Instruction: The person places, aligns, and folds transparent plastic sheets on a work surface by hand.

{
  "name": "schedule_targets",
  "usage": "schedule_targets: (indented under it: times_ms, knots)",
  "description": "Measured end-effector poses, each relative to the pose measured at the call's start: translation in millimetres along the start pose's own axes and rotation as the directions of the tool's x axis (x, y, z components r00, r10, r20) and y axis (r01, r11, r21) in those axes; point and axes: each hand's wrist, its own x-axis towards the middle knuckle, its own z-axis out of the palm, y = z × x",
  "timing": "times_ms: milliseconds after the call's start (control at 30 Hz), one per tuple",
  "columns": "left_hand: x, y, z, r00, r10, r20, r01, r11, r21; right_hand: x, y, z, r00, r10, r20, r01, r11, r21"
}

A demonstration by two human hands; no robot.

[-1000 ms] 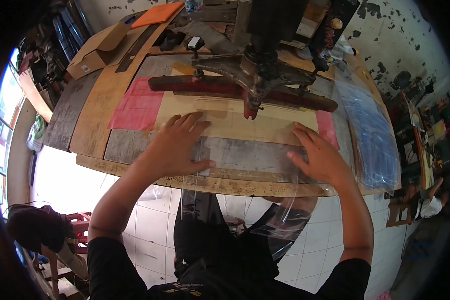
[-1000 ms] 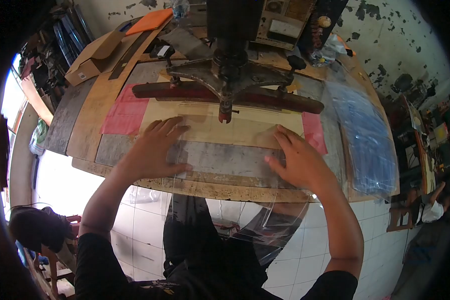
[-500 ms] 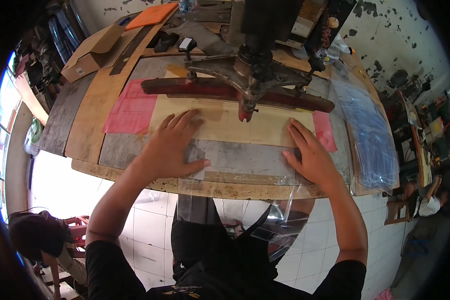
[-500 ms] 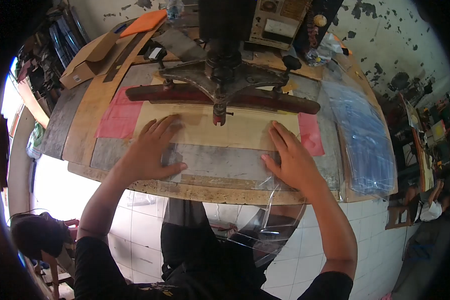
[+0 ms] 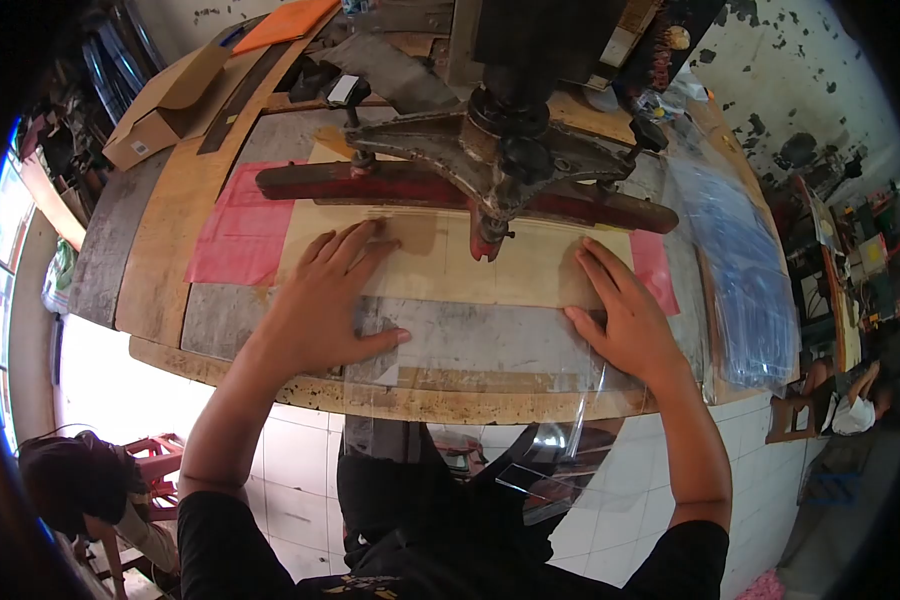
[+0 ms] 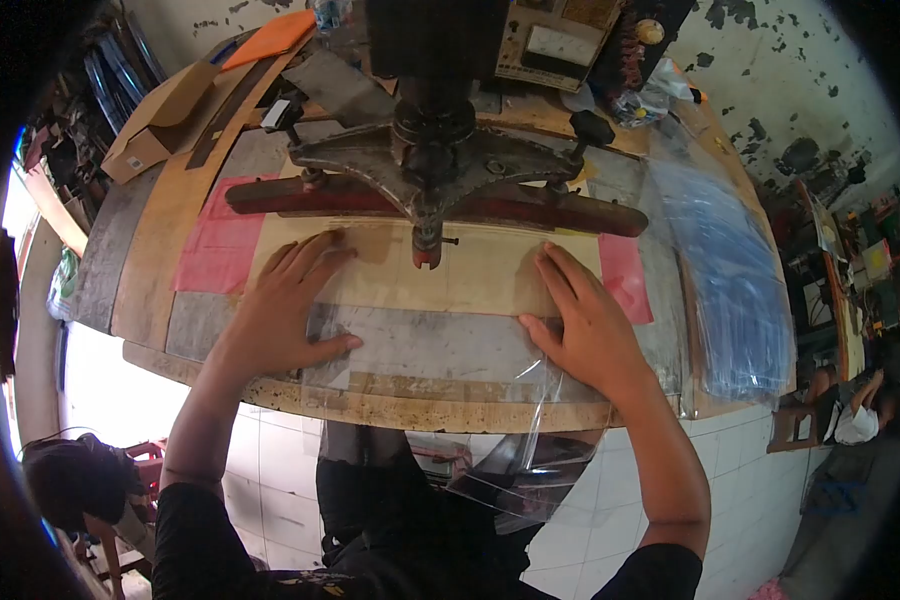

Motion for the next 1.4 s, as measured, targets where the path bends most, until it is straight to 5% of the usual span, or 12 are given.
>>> schedule_targets:
  times_ms: [1400]
  knots:
    - [-7.6,-6.5,3.5,0.999,-0.010,-0.040,0.006,0.994,-0.107,-0.8,-6.7,-0.8,0.998,-0.004,-0.063,0.004,1.000,-0.011]
